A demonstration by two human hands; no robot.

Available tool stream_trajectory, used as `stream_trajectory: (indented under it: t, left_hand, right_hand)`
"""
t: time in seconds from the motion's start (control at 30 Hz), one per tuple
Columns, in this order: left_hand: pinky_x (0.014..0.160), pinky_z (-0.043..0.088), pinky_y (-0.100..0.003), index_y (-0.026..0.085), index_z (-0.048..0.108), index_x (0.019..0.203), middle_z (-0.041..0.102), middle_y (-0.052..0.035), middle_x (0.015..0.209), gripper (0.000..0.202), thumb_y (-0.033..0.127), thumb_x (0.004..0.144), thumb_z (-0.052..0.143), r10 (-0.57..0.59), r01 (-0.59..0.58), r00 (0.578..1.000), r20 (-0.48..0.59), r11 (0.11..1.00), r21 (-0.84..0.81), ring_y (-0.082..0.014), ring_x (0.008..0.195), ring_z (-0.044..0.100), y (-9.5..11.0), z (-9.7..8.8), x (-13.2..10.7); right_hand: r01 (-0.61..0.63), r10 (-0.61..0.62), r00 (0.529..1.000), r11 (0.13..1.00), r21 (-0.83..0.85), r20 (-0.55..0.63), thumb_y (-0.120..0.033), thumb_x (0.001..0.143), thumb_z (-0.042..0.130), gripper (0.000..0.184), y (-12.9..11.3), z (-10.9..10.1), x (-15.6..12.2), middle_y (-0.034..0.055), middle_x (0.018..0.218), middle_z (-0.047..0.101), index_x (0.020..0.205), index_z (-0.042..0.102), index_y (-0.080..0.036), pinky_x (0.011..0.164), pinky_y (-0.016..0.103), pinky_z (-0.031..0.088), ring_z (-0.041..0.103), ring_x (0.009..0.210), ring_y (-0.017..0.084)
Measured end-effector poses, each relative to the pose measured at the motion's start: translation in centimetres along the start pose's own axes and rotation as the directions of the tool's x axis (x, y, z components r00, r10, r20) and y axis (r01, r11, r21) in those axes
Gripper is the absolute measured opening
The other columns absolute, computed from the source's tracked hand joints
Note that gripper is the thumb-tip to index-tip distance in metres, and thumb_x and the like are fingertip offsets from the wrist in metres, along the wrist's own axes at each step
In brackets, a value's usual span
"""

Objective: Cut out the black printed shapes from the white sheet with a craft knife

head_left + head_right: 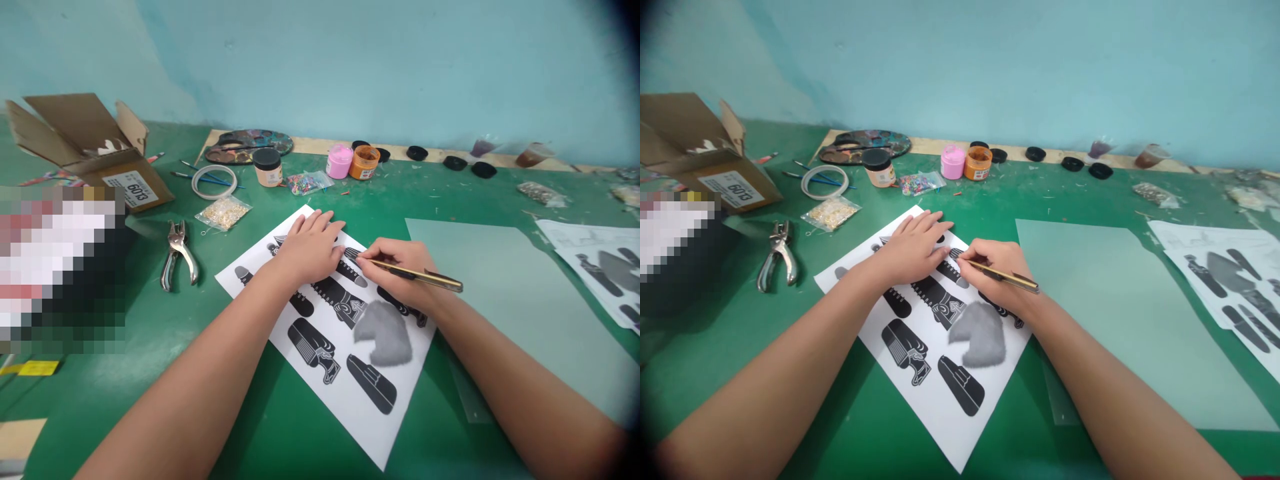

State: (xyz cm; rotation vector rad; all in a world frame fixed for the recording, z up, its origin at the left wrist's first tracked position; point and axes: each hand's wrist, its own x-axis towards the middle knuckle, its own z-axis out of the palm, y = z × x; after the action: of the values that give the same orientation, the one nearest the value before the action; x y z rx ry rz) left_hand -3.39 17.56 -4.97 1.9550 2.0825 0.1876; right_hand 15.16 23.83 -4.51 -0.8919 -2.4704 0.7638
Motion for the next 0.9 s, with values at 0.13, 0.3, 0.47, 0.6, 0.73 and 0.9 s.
stream_trajectory:
  t: [0.13,0.3,0.47,0.6,0.73,0.9]
  left_hand:
    - [0.124,0.011,-0.049,0.019,0.035,0.152,0.023,-0.0092,0.164,0.057,0.04,0.099,0.036,0.002,-0.002,1.0,0.0,1.0,0.001,-0.0278,0.152,0.014,-0.05,-0.01,0.01]
    - [0.124,0.011,-0.049,0.018,0.036,0.151,0.023,-0.0097,0.163,0.056,0.04,0.099,0.036,0.006,-0.006,1.0,-0.006,1.0,-0.006,-0.028,0.152,0.015,-0.12,0.09,0.02]
    - [0.124,0.012,-0.049,0.02,0.036,0.151,0.024,-0.0088,0.163,0.055,0.04,0.099,0.036,0.007,-0.007,1.0,-0.011,1.0,-0.003,-0.0275,0.152,0.015,-0.15,0.12,0.04]
    - [0.124,0.01,-0.049,0.018,0.035,0.152,0.022,-0.0096,0.164,0.057,0.04,0.099,0.036,0.005,-0.005,1.0,0.006,1.0,-0.004,-0.0282,0.152,0.013,-0.1,0.01,0.01]
    - [0.124,0.011,-0.049,0.019,0.034,0.152,0.022,-0.009,0.164,0.057,0.041,0.099,0.036,0.005,-0.005,1.0,0.012,1.0,0.006,-0.0278,0.152,0.013,-0.07,0.01,-0.01]
    - [0.124,0.01,-0.048,0.019,0.035,0.152,0.022,-0.0088,0.164,0.057,0.041,0.099,0.035,0.002,-0.002,1.0,0.012,1.0,0.006,-0.0274,0.152,0.013,-0.04,0.0,0.04]
  right_hand:
    - [0.01,-0.01,1.0,1.0,0.011,0.011,-0.025,0.082,0.063,0.012,0.08,-0.1,0.02,-0.0009,0.066,0.068,0.072,0.068,-0.021,0.057,0.027,0.039,0.055,0.057,0.013]
    - [0.028,-0.028,0.999,1.0,0.014,0.017,-0.025,0.083,0.063,0.012,0.33,-0.18,-0.03,-0.0008,0.067,0.069,0.073,0.068,-0.021,0.058,0.027,0.039,0.055,0.057,0.013]
    - [0.055,-0.055,0.998,0.998,0.023,0.02,-0.025,0.083,0.063,0.012,0.47,-0.29,-0.13,-0.0009,0.066,0.068,0.073,0.068,-0.021,0.057,0.027,0.039,0.054,0.056,0.012]
    - [0.074,-0.074,0.997,0.997,0.015,0.029,-0.023,0.083,0.063,0.011,0.56,-0.38,-0.12,-0.0015,0.066,0.067,0.074,0.068,-0.02,0.056,0.026,0.038,0.054,0.057,0.012]
    - [0.086,-0.087,0.996,0.996,0.019,0.038,-0.022,0.083,0.064,0.009,0.66,-0.46,-0.08,-0.0015,0.068,0.068,0.076,0.069,-0.019,0.057,0.025,0.039,0.054,0.058,0.011]
    - [0.068,-0.068,0.997,0.998,0.012,0.041,-0.02,0.081,0.064,0.008,0.58,-0.64,-0.08,-0.0019,0.066,0.067,0.076,0.07,-0.018,0.056,0.025,0.038,0.053,0.056,0.011]
